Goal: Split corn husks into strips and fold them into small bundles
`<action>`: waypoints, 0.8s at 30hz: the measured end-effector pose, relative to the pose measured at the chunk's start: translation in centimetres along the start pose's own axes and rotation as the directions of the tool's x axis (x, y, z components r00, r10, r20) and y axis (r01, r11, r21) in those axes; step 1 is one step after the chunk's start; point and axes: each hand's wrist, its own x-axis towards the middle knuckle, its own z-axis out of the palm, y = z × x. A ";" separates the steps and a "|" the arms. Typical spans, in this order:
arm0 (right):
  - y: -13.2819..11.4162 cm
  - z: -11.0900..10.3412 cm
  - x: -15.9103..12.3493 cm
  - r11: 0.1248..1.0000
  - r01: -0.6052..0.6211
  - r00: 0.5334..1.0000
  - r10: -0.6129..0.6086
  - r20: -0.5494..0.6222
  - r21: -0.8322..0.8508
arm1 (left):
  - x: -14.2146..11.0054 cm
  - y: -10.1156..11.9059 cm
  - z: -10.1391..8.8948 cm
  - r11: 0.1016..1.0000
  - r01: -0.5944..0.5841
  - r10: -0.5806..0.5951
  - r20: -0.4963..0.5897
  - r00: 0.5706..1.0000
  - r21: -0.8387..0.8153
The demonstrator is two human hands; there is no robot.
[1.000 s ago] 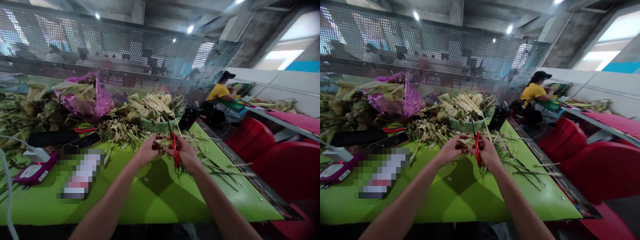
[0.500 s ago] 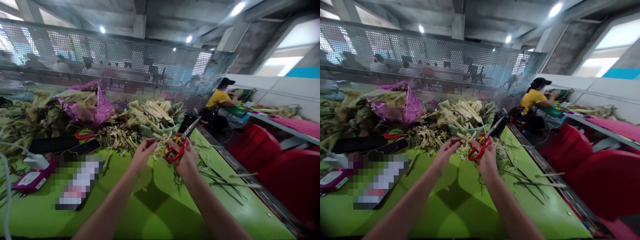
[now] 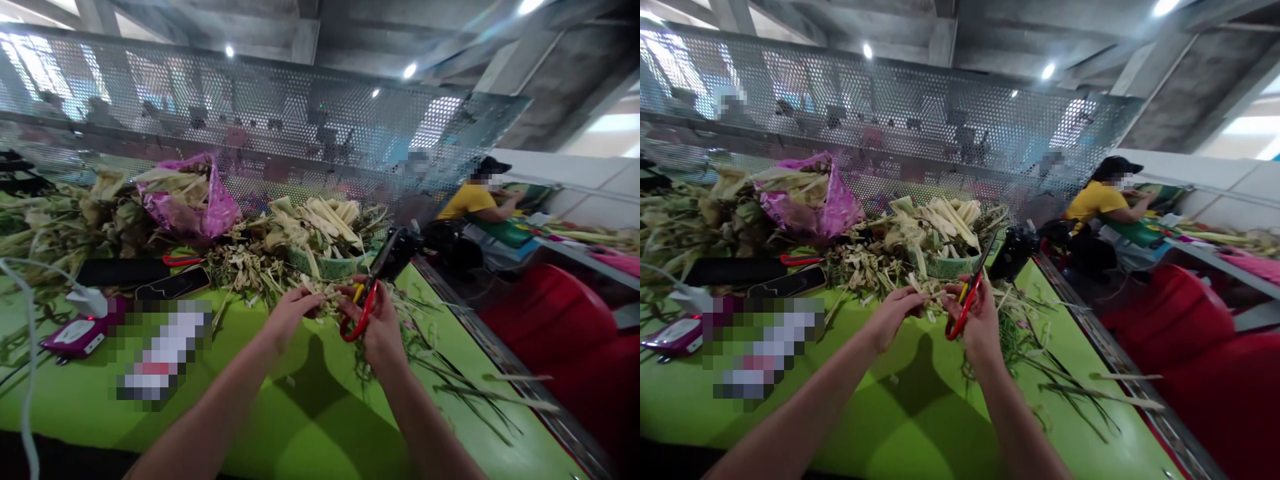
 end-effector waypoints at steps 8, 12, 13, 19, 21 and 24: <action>0.4 -0.4 -0.5 0.998 -0.061 0.998 0.061 0.005 -0.021 | 0.1 -0.3 -0.1 0.990 -0.022 0.007 0.108 0.994 0.136; 0.2 -0.6 -0.2 0.990 -0.134 0.988 0.136 0.072 -0.035 | 0.2 0.1 -0.7 0.996 0.005 -0.007 0.024 1.000 0.094; 0.0 -0.6 -0.2 0.988 -0.143 0.984 0.149 0.098 -0.064 | 0.3 0.2 -1.0 0.999 0.012 -0.011 -0.014 1.000 0.036; -1.2 -1.0 -0.4 0.947 -0.145 0.942 0.221 0.253 -0.286 | 1.2 1.6 -3.3 0.964 -0.035 -0.008 -0.161 0.987 -0.265; -1.3 -1.2 -0.6 0.933 -0.120 0.915 0.237 0.327 -0.339 | 1.3 1.9 -3.7 0.958 -0.047 -0.004 -0.176 0.984 -0.284; -1.4 -1.5 -0.8 0.907 -0.089 0.873 0.271 0.406 -0.413 | 1.4 2.0 -3.8 0.957 -0.060 0.004 -0.191 0.982 -0.285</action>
